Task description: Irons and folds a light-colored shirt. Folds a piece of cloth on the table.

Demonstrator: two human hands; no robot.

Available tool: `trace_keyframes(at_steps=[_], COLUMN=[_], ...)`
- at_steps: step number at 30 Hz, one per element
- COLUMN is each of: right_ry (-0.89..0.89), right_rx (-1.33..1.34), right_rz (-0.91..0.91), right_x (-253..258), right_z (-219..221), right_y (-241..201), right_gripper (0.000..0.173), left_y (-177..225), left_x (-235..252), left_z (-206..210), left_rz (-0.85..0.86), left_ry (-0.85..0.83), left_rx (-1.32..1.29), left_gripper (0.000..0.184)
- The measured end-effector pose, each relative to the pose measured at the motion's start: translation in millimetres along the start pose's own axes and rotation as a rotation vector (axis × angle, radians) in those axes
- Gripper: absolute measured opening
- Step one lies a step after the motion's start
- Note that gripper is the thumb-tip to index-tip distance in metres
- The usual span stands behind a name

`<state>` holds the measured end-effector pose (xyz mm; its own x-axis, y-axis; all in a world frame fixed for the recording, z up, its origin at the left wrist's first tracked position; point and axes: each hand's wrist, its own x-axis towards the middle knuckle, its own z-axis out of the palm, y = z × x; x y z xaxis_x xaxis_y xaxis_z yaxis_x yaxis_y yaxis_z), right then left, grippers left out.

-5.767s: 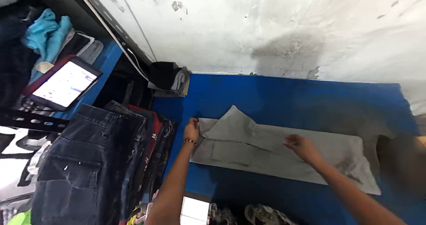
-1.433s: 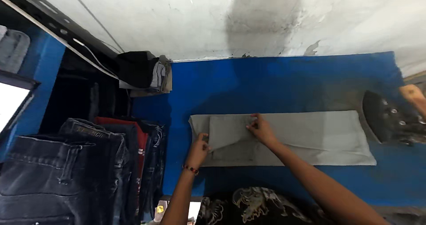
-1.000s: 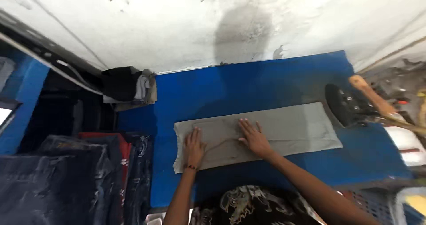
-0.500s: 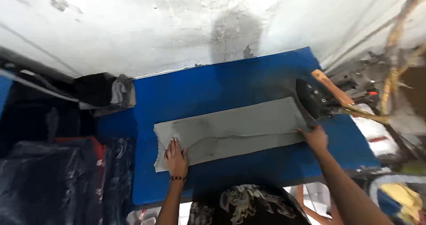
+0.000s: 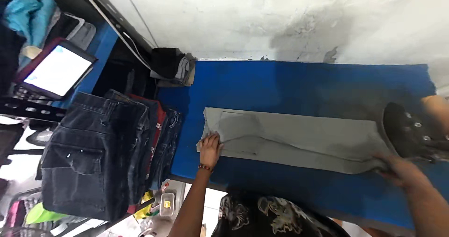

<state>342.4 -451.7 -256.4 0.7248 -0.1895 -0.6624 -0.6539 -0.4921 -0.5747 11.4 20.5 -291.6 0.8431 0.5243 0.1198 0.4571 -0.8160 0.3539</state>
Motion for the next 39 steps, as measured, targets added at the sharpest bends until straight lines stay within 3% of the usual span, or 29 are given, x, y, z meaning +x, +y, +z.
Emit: trace_keyframes(at_steps=[3,6,9,12,15,17,19,21,23,24,25,26,29,31,35,39], right_ry=[0.047,0.142,0.163,0.132,0.075,0.019,-0.108,-0.408,-0.785,-0.877,-0.885,-0.824,-0.481,-0.37,-0.539,-0.798], right_rx=[-0.192,-0.309,-0.214,-0.039,-0.073,-0.163,-0.283,-0.412,-0.505,-0.534,-0.57,-0.617,-0.789,-0.882,-0.88,-0.94], right_rz=[-0.032,-0.045,-0.014,-0.035,-0.296,-0.53,-0.724,-0.855,-0.951,-0.979,-0.99,-0.992,-1.005,-0.962,-0.913,-0.745], right_x=[14,1,-7,-16,-69,-126,-190,-246,-278,-281,-275,-260,-176,-120,-71,-76], right_z=[-3,2,5,9,29,62,111,164,207,222,234,243,259,259,257,257], right_y=[7,9,11,0,-45,-78,-105,-120,-131,-138,-145,-150,-157,-158,-168,-192], right_gripper=[0.05,0.05,0.049,0.04,0.04,0.044,0.048,0.053,0.061,0.063,0.06,0.056,0.047,0.041,0.021,0.024], left_y=[-2,-6,-19,-18,8,38,65,79,76,64,41,27,11,3,-23,-54], left_x=[5,12,14,17,32,45,59,69,73,73,70,70,71,73,77,94], left_z=[-3,-7,-14,-24,-30,-30,-32,-40,-55,-60,-50,-46,-53,-57,-61,-48], left_rz=[0.008,0.069,0.093,0.049,-0.058,-0.191,-0.338,-0.461,-0.613,-0.62,-0.507,-0.521,-0.818,-0.887,-0.847,-0.789], left_ry=[0.028,0.026,-0.105,-0.038,0.078,0.07,-0.098,-0.254,-0.166,-0.038,0.04,0.082,-0.049,-0.112,-0.117,-0.245], left_rx=[-0.052,-0.071,-0.087,-0.124,-0.367,-0.77,-1.291,-1.699,-1.831,-1.801,-1.803,-1.752,-1.61,-1.565,-1.564,-1.359], left_gripper=[0.019,0.018,0.026,0.031,0.029,0.03,0.046,0.071,0.081,0.072,0.062,0.053,0.034,0.032,0.03,0.044])
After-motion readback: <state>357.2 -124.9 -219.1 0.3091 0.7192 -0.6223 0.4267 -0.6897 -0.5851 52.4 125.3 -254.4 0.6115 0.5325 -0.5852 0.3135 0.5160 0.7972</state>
